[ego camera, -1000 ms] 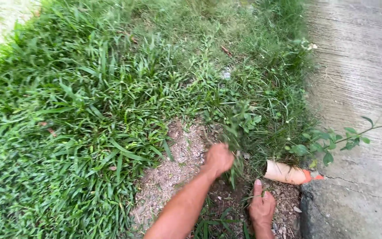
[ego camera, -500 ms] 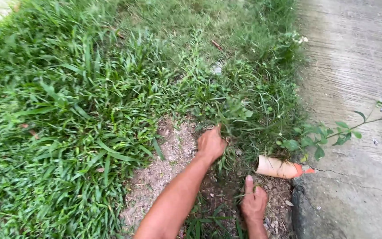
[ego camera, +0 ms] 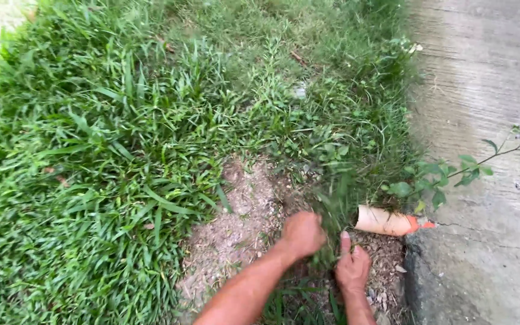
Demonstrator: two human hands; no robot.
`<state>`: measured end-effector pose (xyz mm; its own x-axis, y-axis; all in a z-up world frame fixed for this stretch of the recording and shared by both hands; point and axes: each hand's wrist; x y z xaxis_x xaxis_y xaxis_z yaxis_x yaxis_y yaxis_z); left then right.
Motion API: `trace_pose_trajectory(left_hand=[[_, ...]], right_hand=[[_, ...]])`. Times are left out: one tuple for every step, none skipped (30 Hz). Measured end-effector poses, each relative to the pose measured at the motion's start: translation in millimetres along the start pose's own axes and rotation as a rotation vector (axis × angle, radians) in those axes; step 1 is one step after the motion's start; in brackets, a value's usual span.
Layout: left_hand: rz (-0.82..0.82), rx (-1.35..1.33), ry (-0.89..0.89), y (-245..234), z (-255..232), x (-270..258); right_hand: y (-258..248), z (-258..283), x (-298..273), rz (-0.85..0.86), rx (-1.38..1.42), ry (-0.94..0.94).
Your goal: The person pulls out weeds and grass from the soil by hand.
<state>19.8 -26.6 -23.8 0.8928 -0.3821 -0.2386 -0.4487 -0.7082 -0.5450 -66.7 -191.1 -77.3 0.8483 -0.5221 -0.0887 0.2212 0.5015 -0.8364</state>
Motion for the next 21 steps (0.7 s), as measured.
trace_pose_trajectory(left_hand=[[-0.006,0.004,0.003,-7,-7,-8],[-0.013,-0.139,-0.067,-13,-14,-15],[-0.014,-0.285,-0.144,-17,-21,-25],[-0.015,-0.286,-0.147,-21,-7,-19],[-0.142,-0.248,-0.066,-23,6,-15],[-0.269,-0.208,0.016,-24,19,-10],[-0.256,-0.211,0.020,-47,4,-19],[-0.324,-0.333,-0.127,-71,-12,-28],[-0.392,-0.451,-0.274,-96,-28,-34],[-0.383,-0.451,-0.267,-89,-17,-27],[-0.326,-0.400,-0.222,-84,-4,-21],[-0.268,-0.348,-0.178,-79,10,-14],[-0.267,-0.349,-0.176,-69,5,-12],[-0.190,-0.278,-0.107,-60,-1,-9],[-0.112,-0.210,-0.038,-50,-7,-6],[-0.110,-0.215,-0.036,-35,-8,1],[-0.085,-0.098,0.047,-21,-12,9],[-0.060,0.018,0.130,-6,-16,17],[-0.057,0.014,0.137,0,-21,21],[-0.034,-0.014,0.123,6,-26,26],[-0.008,-0.040,0.108,13,-30,28]], right_hand=[[5,-6,4,-0.003,0.005,-0.005],[10,-12,9,-0.025,-0.035,0.008],[15,-21,10,-0.041,-0.081,0.026],[13,-17,9,-0.038,-0.082,0.026],[12,-15,6,-0.063,-0.061,-0.004],[10,-13,4,-0.088,-0.041,-0.034],[5,-7,0,-0.094,-0.045,-0.022],[0,0,-4,-0.068,0.028,-0.028],[-4,8,-4,-0.044,0.104,-0.037],[-8,9,-5,-0.053,0.103,-0.030],[-9,12,-5,-0.029,0.090,-0.016],[-9,15,-6,-0.006,0.077,-0.001],[-8,14,-6,-0.008,0.076,0.000],[-7,13,-6,0.012,0.090,0.021],[-8,11,-5,0.030,0.100,0.041],[-5,6,-5,0.027,0.096,0.042],[-3,1,-2,0.008,0.136,0.025],[-1,-5,0,-0.012,0.175,0.008],[1,-9,2,-0.020,0.172,0.010],[3,-13,4,-0.051,0.180,-0.071],[6,-18,4,-0.081,0.187,-0.148]])
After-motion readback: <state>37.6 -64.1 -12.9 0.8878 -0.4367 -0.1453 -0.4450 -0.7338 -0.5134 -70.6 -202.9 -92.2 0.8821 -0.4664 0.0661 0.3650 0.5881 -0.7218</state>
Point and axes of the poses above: each hand's wrist, its own x-axis towards the middle knuckle, its own y-axis out of the palm, z = x × y, and after that the axes turned 15 degrees about -x, right-handed
